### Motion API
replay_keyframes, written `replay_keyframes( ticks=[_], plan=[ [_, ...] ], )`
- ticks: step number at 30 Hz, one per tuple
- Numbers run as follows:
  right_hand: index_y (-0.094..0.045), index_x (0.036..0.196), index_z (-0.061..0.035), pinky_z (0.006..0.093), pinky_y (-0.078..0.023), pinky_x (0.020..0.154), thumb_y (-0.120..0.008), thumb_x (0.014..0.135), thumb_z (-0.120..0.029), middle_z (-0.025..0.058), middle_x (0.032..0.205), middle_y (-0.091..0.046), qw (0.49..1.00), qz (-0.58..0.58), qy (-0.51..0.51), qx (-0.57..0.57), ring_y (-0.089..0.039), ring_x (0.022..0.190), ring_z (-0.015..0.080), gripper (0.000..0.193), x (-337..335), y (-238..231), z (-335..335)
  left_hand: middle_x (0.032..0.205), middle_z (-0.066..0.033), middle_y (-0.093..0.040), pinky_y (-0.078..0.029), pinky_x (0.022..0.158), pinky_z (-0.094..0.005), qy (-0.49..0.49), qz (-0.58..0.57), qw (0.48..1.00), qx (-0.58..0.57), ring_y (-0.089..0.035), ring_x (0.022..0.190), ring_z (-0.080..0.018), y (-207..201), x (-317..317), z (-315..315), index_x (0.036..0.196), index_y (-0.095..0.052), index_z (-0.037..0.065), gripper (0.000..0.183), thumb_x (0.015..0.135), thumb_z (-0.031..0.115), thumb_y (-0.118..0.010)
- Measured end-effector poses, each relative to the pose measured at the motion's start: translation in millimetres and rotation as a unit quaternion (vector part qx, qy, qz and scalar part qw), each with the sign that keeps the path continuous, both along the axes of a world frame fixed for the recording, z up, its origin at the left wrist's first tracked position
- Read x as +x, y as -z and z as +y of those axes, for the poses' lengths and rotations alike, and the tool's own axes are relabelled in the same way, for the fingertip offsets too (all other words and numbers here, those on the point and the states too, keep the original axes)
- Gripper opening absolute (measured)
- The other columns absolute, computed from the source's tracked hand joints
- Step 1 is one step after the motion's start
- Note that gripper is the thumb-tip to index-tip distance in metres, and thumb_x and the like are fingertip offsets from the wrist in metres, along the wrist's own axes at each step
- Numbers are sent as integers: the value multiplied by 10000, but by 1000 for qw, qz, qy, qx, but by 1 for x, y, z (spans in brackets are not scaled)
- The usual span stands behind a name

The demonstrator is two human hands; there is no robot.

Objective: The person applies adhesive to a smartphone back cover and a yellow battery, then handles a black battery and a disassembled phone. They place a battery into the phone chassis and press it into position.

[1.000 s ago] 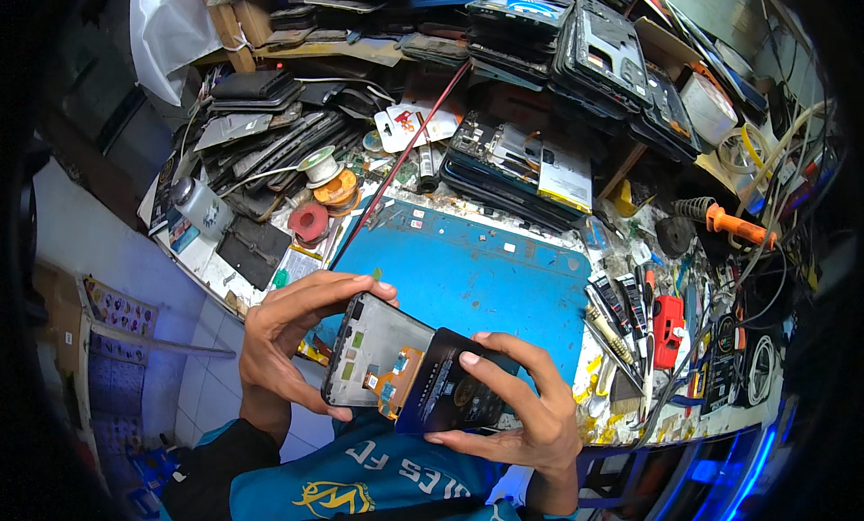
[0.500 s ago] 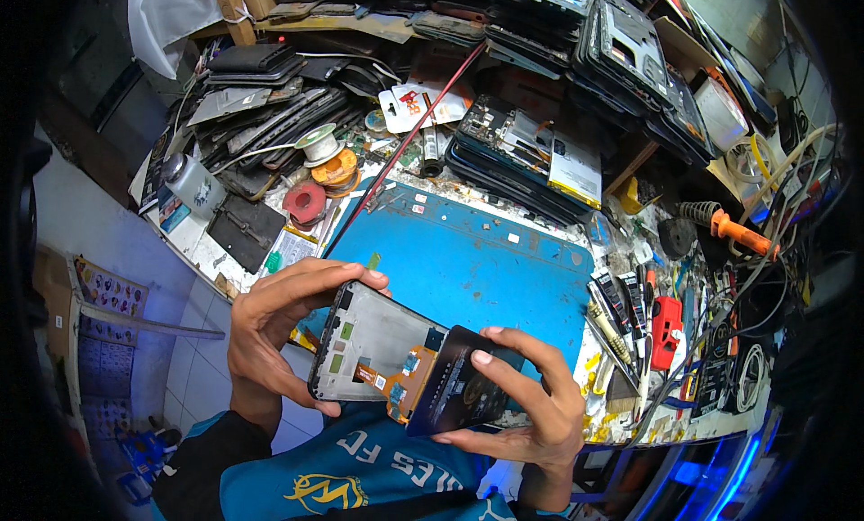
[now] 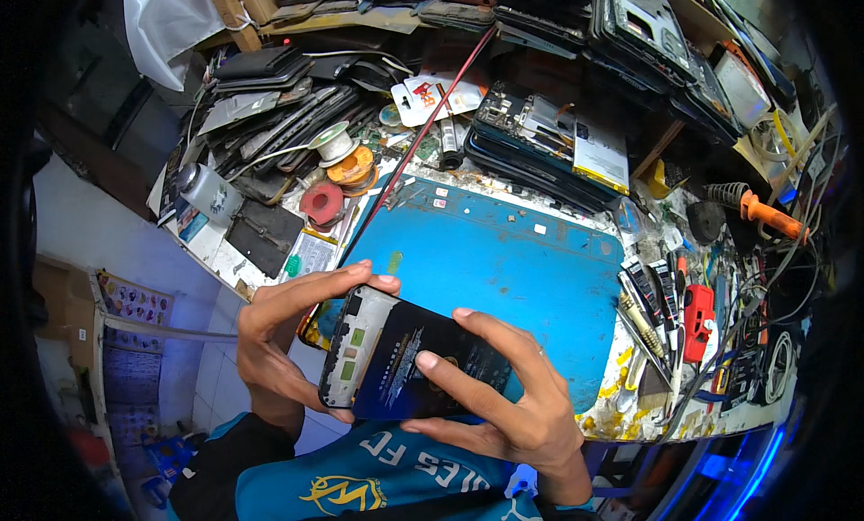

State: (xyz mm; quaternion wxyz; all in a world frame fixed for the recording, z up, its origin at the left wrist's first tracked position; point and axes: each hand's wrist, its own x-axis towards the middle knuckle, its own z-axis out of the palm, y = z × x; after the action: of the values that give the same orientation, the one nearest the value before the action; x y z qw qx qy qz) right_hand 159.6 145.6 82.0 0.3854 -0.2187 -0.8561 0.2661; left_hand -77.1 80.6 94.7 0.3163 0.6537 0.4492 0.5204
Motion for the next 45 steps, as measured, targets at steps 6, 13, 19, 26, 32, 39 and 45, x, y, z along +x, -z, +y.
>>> replay_keyframes(
  ticks=[6, 13, 19, 26, 32, 39, 45],
  plan=[
    [-736, 1121, -183, 401, -547, 877, -913, 588, -365, 217, 1229, -599, 1000, -15, -15, -16, -643, 1062, 337, 591, -4, -3, 0, 1252, -174, -654, -399, 1087, -454, -1, 9, 1000, 6, -623, 1185, -311, -2, -1, 0, 1343, -553, -16, 947, 499, 199, -926],
    [-739, 1115, -177, 400, -547, 889, -908, 596, -356, 210, 1233, -596, 999, -14, -20, -22, -641, 1070, 332, 575, -8, -4, 2, 1264, -188, -644, -396, 1089, -466, 0, -29, 1000, -8, -620, 1189, -317, 4, 0, 0, 1334, -559, -22, 940, 500, 209, -925],
    [-742, 1108, -164, 401, -550, 899, -900, 607, -348, 202, 1230, -592, 999, -9, -26, -21, -637, 1085, 328, 557, -12, -4, 3, 1140, -267, -664, -464, 1019, -469, -9, -3, 999, 45, -663, 1082, -361, 11, -1, 7, 1250, -588, -81, 973, 461, 362, -943],
    [-740, 1121, -147, 393, -551, 893, -890, 623, -347, 207, 1219, -594, 999, 1, -37, -19, -638, 1080, 329, 557, -14, -3, 6, 1045, -295, -686, -454, 1033, -505, -18, 15, 998, 56, -685, 1027, -376, 14, -1, 9, 1251, -572, -94, 1045, 458, 473, -946],
    [-738, 1127, -143, 392, -546, 894, -881, 638, -350, 209, 1208, -602, 999, 3, -41, -17, -640, 1077, 329, 551, -16, -4, 7, 1045, -285, -689, -455, 1033, -504, -7, 14, 998, 62, -687, 1023, -369, 14, -1, 11, 1255, -563, -90, 1045, 474, 492, -941],
    [-737, 1129, -144, 397, -540, 903, -878, 644, -352, 211, 1217, -597, 999, -12, -43, -13, -637, 1082, 332, 546, -16, -6, 6, 1256, -201, -645, -399, 1085, -468, 17, -41, 999, 20, -624, 1182, -329, 12, 0, 7, 1327, -554, -41, 925, 519, 226, -916],
    [-730, 1137, -134, 383, -539, 908, -875, 651, -349, 185, 1227, -599, 999, 13, -47, -11, -629, 1087, 321, 551, -16, -4, 8, 1246, -207, -648, -400, 1087, -465, 12, -33, 999, 15, -628, 1175, -333, 12, 0, 8, 1313, -563, -48, 918, 519, 245, -917]
  ],
)
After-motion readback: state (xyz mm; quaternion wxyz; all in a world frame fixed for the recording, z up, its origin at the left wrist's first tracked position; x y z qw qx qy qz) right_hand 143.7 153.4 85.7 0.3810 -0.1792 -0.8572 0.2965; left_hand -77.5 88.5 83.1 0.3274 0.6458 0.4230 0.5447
